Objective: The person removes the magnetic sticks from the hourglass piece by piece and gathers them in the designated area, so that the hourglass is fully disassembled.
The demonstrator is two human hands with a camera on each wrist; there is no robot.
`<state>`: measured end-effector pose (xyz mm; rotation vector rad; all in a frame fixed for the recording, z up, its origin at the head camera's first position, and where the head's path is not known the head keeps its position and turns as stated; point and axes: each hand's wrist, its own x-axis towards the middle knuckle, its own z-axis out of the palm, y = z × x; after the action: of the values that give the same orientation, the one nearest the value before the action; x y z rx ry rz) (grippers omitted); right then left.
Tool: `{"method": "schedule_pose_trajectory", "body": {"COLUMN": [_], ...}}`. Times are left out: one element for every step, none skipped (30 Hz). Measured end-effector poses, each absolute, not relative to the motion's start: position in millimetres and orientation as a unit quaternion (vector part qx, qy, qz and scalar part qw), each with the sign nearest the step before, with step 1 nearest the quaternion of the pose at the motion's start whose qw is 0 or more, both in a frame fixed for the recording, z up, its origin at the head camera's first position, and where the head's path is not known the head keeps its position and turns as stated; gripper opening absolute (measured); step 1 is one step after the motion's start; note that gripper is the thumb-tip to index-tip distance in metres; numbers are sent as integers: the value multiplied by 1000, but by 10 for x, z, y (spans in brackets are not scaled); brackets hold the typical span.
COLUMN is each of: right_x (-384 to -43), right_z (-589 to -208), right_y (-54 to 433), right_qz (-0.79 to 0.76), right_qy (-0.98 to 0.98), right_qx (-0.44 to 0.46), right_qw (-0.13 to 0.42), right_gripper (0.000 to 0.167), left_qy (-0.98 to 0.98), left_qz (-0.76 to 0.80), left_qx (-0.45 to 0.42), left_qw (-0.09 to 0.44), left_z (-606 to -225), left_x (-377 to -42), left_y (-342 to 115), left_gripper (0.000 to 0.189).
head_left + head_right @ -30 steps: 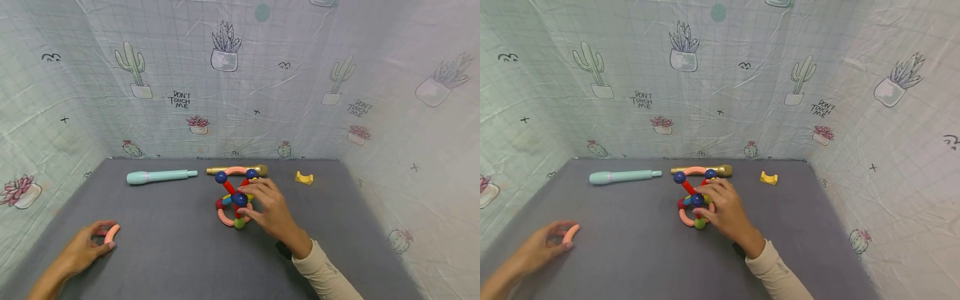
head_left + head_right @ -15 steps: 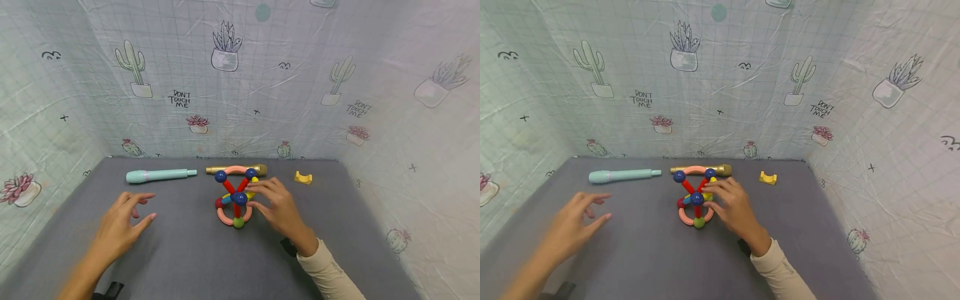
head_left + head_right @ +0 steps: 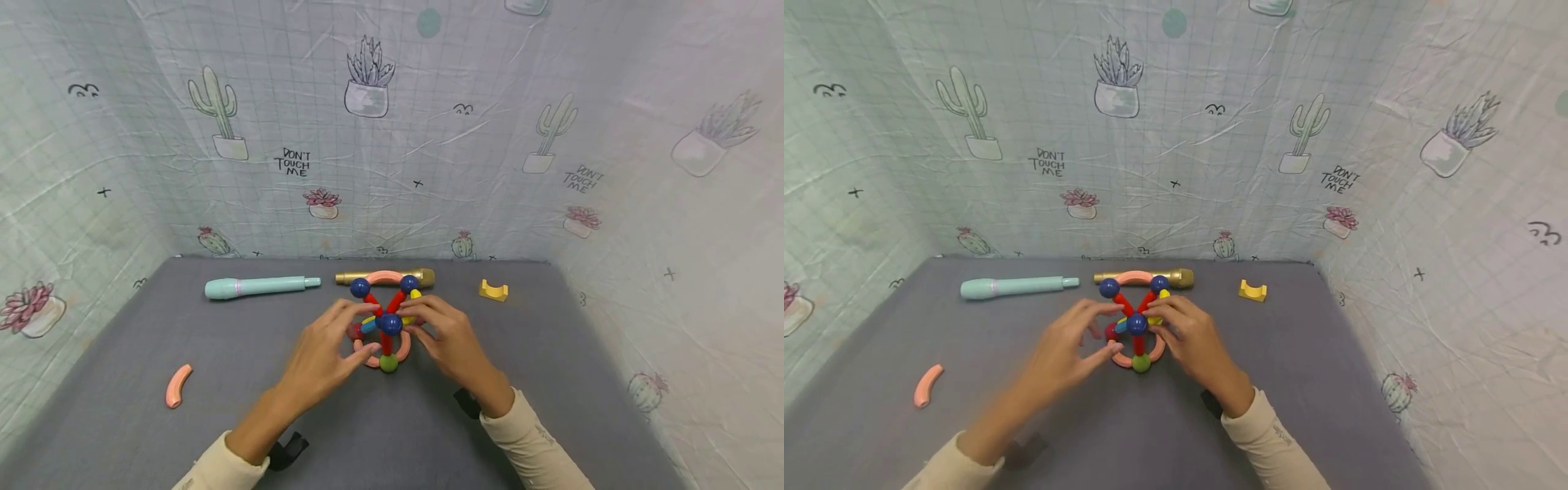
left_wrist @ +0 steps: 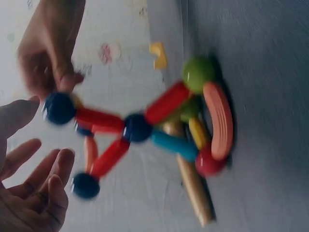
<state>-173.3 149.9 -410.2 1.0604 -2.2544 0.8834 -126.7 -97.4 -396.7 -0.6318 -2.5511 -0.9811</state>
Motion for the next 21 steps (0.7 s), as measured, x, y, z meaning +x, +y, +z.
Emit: {"method": "schedule_pose_trajectory", "body": {"right_x": [-1734, -1735, -1737, -1736, -1736, -1735, -1733, -1731, -1728, -1726, -1723, -1720, -1719, -1716, -1715, -1715, -1715, -1715, -1717, -1719, -1721], "right_z": [-4104, -4108, -4112, -4114, -4114, -4114, -4117, -4118, -4117, -4116, -4116, -4115, -4115, -4112, -4112, -4112, -4112, -4112, -4112, -4112, -4113], "right_y": [1500, 1500, 1500, 1500, 1499, 1498, 1496, 1494, 1492, 1490, 1490, 1491, 1492, 1492, 1494, 1495, 1495, 1496, 1496, 1497, 1498], "right_qz": [323, 322, 321, 320, 321, 320, 320, 319, 319, 319, 320, 320, 321, 321, 322, 322, 322, 321, 321, 320, 320], "right_qy": [-827, -827, -826, -826, -827, -828, -829, -830, -832, -833, -835, -836, -836, -837, -837, -837, -837, -837, -837, -838, -839], "right_qx": [389, 390, 391, 391, 390, 389, 387, 385, 383, 381, 378, 377, 376, 375, 374, 375, 375, 375, 375, 374, 373], "right_qw": [246, 247, 248, 248, 248, 248, 247, 246, 244, 242, 240, 238, 237, 236, 235, 236, 235, 236, 236, 235, 234], "right_gripper": [34, 33, 33, 33, 33, 33, 33, 33, 33, 32, 32, 31, 30, 29, 29, 29, 29, 29, 29, 29, 29], "left_qy": [-894, -891, -888, -885, -882, -880, -878, -876, -875, -873, -873, -872, -873, -873, -874, -874, -875, -875, -876, -877, -878], "left_qz": [-349, -353, -357, -359, -363, -365, -368, -370, -373, -376, -378, -380, -381, -382, -382, -382, -381, -380, -377, -374, -372], "left_qx": [-227, -231, -234, -236, -238, -239, -239, -238, -237, -236, -234, -233, -233, -233, -233, -233, -233, -234, -234, -236, -237], "left_qw": [168, 169, 172, 177, 182, 187, 192, 196, 199, 201, 201, 200, 197, 194, 191, 189, 188, 187, 187, 188, 188], "left_z": [-3983, -3999, -4016, -4033, -4049, -4066, -4081, -4095, -4109, -4120, -4129, -4137, -4143, -4149, -4153, -4155, -4156, -4156, -4154, -4152, -4150], "left_x": [-1288, -1307, -1323, -1340, -1354, -1368, -1380, -1391, -1400, -1410, -1417, -1425, -1432, -1438, -1444, -1448, -1452, -1456, -1458, -1461, -1463], "left_y": [-910, -852, -802, -759, -722, -692, -666, -648, -634, -622, -615, -609, -605, -603, -602, -601, -602, -602, -604, -604, -605], "left_gripper": [60, 61, 61, 60, 59, 57, 55, 54, 52, 50, 48, 47, 45, 44, 44, 43, 43, 43, 43, 43, 43]}}
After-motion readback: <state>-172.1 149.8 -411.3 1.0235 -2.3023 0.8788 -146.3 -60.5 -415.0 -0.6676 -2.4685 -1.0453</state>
